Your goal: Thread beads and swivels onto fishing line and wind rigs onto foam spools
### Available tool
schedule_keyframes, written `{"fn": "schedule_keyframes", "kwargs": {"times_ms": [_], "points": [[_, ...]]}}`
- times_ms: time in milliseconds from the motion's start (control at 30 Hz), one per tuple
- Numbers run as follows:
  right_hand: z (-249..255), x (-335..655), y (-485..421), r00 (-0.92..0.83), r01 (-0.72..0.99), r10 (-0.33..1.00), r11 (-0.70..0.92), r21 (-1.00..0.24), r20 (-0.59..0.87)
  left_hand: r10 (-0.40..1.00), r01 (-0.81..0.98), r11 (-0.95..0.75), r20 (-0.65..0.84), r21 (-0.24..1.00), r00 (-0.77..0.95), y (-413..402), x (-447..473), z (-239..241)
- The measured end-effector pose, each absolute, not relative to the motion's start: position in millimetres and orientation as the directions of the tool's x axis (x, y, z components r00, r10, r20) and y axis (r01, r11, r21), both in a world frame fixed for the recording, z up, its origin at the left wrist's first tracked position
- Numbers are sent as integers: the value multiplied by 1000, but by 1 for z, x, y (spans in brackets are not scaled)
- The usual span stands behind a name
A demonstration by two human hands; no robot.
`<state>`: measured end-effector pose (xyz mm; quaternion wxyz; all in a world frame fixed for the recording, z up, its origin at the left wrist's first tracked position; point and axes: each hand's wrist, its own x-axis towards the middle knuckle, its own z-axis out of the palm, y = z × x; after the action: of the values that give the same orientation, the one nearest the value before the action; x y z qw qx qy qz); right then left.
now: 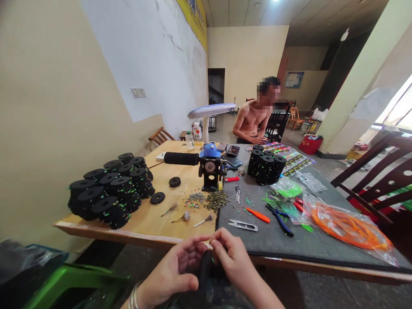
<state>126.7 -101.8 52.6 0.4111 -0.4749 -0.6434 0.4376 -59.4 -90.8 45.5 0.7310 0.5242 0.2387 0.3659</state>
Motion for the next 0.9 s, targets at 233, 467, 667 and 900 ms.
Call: {"fn": "schedule_keyframes", "kwargs": {"times_ms": [233, 467, 667, 900], "points": [[31, 114, -127, -253, 293, 967, 44, -955, -33, 948, -374, 134, -8, 918, 319, -87, -48, 41], [71, 127, -125, -233, 457, 965, 220, -862, 122, 935, -238, 113, -23, 965, 353, -80, -45, 28], [67, 136, -101, -238, 358, 963, 211, -910, 130, 809, -243, 239, -54, 940, 586, -88, -53, 28], [29, 132, -108, -249, 190, 967, -8, -982, -56, 869, -387, 275, -56, 880, 491, -88, -51, 31]]}}
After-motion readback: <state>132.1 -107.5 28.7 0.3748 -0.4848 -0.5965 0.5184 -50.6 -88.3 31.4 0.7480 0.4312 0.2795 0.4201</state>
